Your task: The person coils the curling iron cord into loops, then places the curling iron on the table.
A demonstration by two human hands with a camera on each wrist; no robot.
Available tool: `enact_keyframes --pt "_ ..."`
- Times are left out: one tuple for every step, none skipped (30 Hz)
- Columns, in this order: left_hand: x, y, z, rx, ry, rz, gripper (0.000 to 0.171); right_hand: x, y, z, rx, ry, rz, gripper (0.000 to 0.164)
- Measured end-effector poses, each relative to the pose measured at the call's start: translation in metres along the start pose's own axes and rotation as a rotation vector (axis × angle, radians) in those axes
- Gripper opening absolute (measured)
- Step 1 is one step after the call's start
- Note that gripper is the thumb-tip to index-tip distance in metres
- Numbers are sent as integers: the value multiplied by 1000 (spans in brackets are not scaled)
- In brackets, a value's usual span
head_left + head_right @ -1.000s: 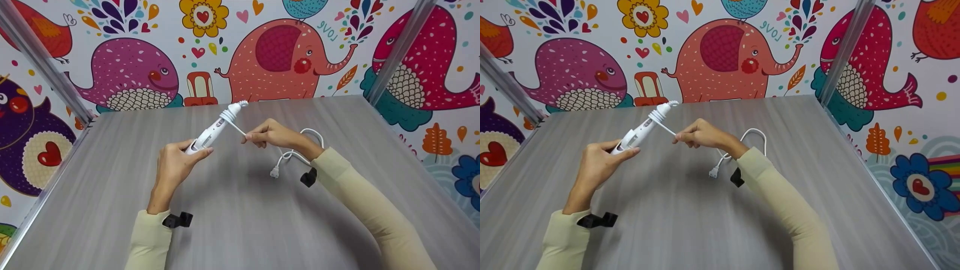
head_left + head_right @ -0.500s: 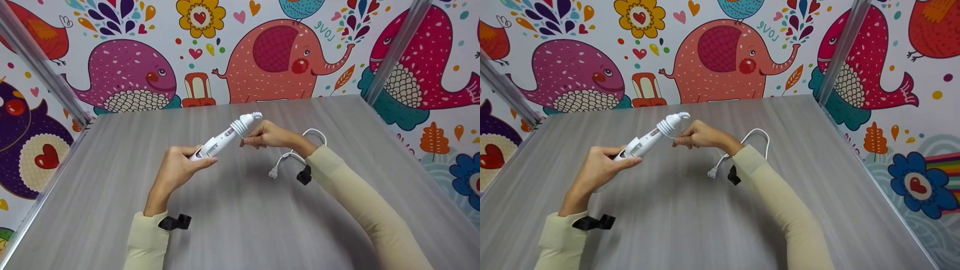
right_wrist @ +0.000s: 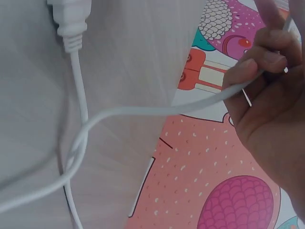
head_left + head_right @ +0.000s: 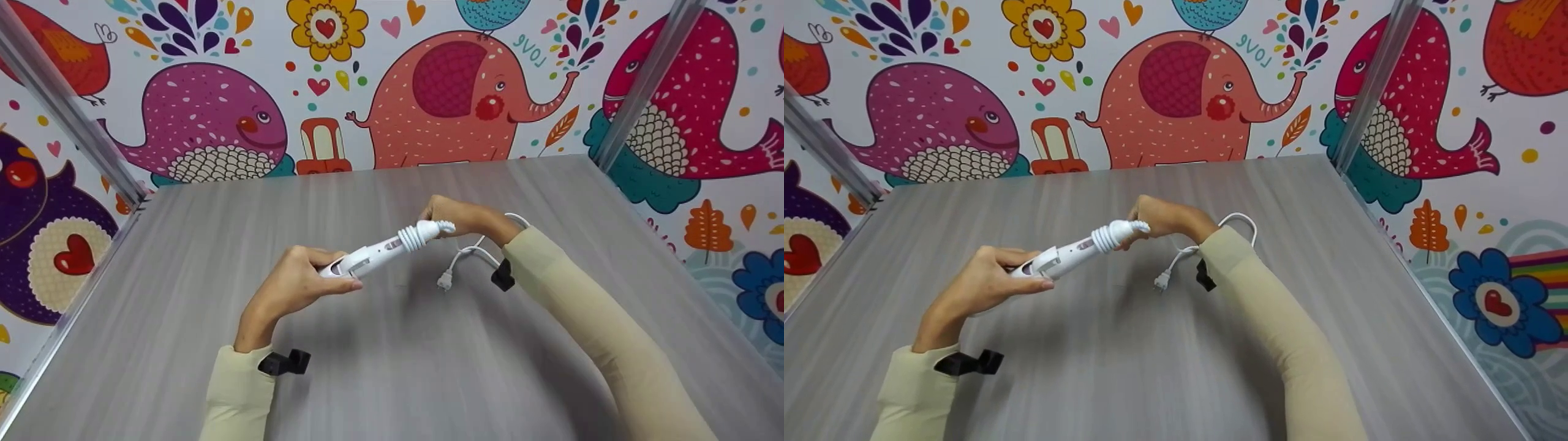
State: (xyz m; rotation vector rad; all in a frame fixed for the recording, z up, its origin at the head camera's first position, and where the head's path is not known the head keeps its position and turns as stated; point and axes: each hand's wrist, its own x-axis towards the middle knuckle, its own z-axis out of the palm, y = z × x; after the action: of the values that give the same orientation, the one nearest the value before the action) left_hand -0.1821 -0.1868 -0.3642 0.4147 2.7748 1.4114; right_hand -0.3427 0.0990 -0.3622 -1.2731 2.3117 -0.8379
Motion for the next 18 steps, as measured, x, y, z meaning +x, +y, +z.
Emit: enact_keyframes --pt "0 0 1 7 -14 15 45 1 -2 -1 -13 -23 35 14" --pt "0 0 2 14 -29 26 44 2 -3 -2 -22 -46 68 14" --pt "0 1 3 20 -45 34 43 3 -5 -3 -29 -70 97 14" --pt "0 1 4 29 -63 35 42 4 -7 -4 -34 -96 124 13" --pt "0 1 6 40 -79 33 42 5 -9 -4 -54 -119 141 12" --pt "1 2 7 54 -93 32 41 5 -11 -5 -73 -140 150 13" --pt "1 2 9 70 -103 33 41 6 -13 -6 -97 -161 155 15" --pt "1 3 10 85 -111 30 40 6 -15 -7 -115 -176 161 16" --pt "2 3 12 101 -115 28 39 7 -16 -7 -126 -187 167 18" --pt "2 4 14 117 -117 28 39 7 -18 -8 -133 -194 173 19" --pt "2 4 15 131 -117 27 39 7 -19 -8 -141 -196 177 20" --pt "3 5 17 144 -117 26 39 7 -21 -8 -147 -194 179 21" --pt "3 5 18 156 -117 24 39 7 -23 -8 -157 -189 178 21" --pt "3 5 19 166 -118 20 39 7 -24 -8 -168 -183 176 21" --pt "3 5 20 175 -118 16 39 7 -26 -8 -181 -174 172 21" --pt "3 6 21 184 -118 16 39 7 -28 -8 -196 -163 168 21" --pt "3 6 21 193 -121 14 39 8 -29 -8 -211 -150 163 21" --pt "3 6 22 202 -121 13 38 8 -31 -8 -226 -136 155 20"
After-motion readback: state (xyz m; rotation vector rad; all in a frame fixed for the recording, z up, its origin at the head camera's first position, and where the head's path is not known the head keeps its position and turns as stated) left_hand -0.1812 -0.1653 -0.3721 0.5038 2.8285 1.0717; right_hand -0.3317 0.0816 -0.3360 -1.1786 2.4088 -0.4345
